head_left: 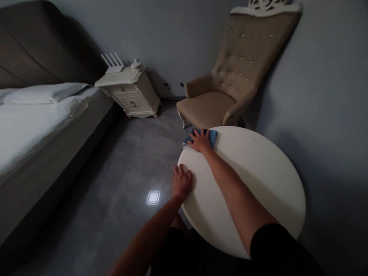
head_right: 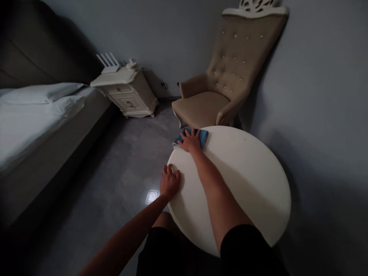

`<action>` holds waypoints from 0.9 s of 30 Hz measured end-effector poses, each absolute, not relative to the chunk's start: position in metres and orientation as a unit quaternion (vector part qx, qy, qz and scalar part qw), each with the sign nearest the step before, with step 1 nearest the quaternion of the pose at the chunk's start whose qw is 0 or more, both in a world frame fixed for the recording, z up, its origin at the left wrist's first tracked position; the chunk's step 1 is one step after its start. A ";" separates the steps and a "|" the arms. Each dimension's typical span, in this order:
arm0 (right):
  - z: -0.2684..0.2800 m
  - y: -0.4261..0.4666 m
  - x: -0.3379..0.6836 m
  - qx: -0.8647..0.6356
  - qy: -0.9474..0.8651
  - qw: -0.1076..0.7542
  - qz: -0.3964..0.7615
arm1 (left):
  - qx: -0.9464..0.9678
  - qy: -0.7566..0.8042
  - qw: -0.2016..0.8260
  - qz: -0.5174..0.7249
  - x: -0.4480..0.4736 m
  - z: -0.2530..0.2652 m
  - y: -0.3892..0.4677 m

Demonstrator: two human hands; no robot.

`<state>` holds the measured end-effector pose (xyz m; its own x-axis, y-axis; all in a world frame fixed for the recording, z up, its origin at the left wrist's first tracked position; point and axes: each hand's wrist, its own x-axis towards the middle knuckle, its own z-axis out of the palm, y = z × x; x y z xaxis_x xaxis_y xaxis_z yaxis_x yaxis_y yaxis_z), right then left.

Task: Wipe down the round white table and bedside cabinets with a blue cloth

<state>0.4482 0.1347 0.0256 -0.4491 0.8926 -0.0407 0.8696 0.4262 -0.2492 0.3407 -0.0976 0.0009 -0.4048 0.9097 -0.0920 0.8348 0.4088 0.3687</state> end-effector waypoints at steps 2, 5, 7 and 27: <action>0.029 0.117 0.425 -0.502 -0.854 0.057 0.125 | 0.530 0.826 0.137 0.139 0.341 0.001 -0.097; 0.034 0.101 0.427 -0.485 -0.862 0.066 0.131 | 0.523 0.830 0.136 0.141 0.343 0.004 -0.097; 0.036 0.099 0.450 -0.497 -0.856 0.068 0.126 | 0.519 0.831 0.140 0.142 0.344 0.006 -0.097; 0.028 0.024 0.745 -0.760 -0.647 -0.047 0.038 | 0.470 0.832 0.196 0.220 0.339 0.016 -0.110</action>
